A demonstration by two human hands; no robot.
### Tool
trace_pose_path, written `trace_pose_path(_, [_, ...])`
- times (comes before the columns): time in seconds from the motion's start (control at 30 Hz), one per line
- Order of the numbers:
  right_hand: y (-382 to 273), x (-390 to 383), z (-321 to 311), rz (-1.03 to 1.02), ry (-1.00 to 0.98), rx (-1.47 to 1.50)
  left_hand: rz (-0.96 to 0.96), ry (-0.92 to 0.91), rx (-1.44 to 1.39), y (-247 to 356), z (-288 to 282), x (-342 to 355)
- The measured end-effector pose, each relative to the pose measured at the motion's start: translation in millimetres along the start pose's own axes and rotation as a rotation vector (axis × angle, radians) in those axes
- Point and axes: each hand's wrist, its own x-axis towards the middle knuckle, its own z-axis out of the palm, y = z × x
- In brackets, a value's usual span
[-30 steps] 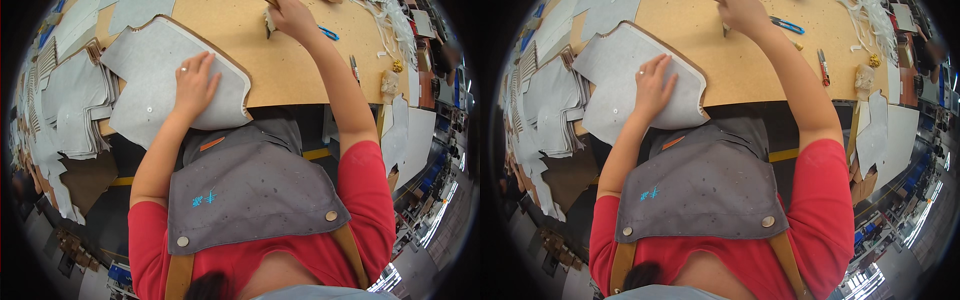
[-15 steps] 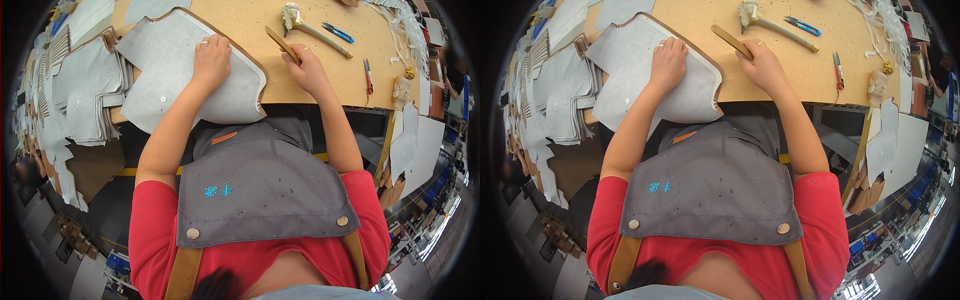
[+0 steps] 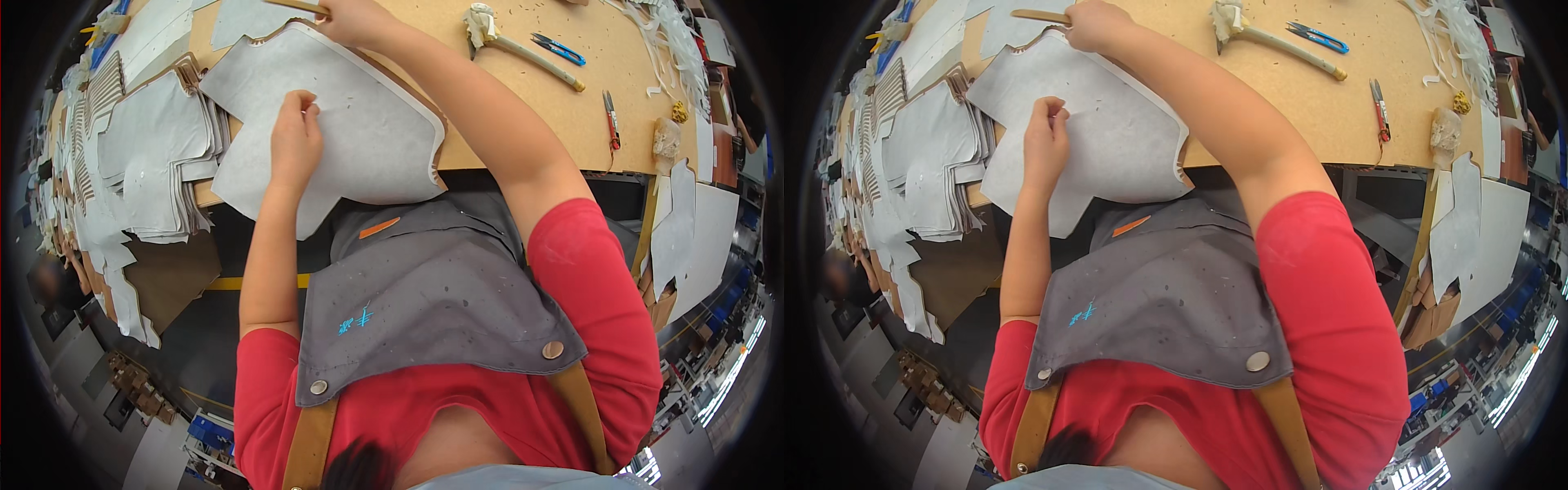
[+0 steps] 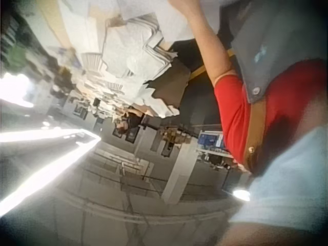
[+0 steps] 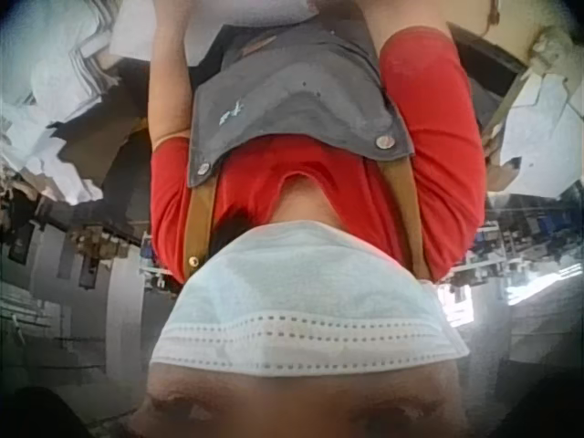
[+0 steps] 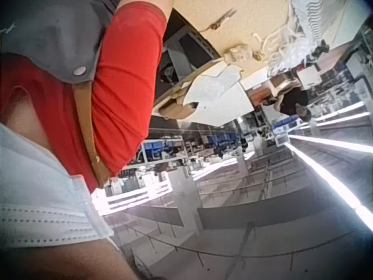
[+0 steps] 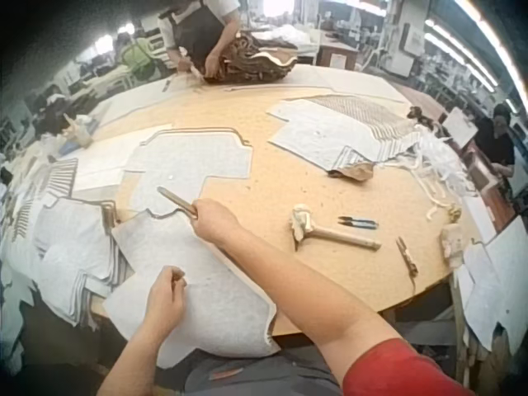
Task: Scoring, gluing, and folding the edges of leather pieces in a workshop environment.
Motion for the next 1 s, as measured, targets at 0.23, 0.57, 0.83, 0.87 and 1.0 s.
trace_pose_path(0.23, [15,41,55,-0.110,0.026,-0.262,0.057,-0.131,-0.095,-2,16,-10])
trace_pose_path(0.57, [28,13,-13,-0.049,0.263,-0.101,0.323,-0.021,0.017,6,50,16])
trace_pose_path(0.83, [77,-108,-153,0.268,0.543,-0.184,0.394,-0.116,0.207,18,59,39])
trace_pose_path(0.87, [80,-124,-157,0.287,0.533,-0.151,0.420,-0.116,0.277,20,61,42])
trace_pose_path(1.0, [70,-178,-156,0.370,0.485,-0.037,0.362,-0.235,0.216,21,63,42])
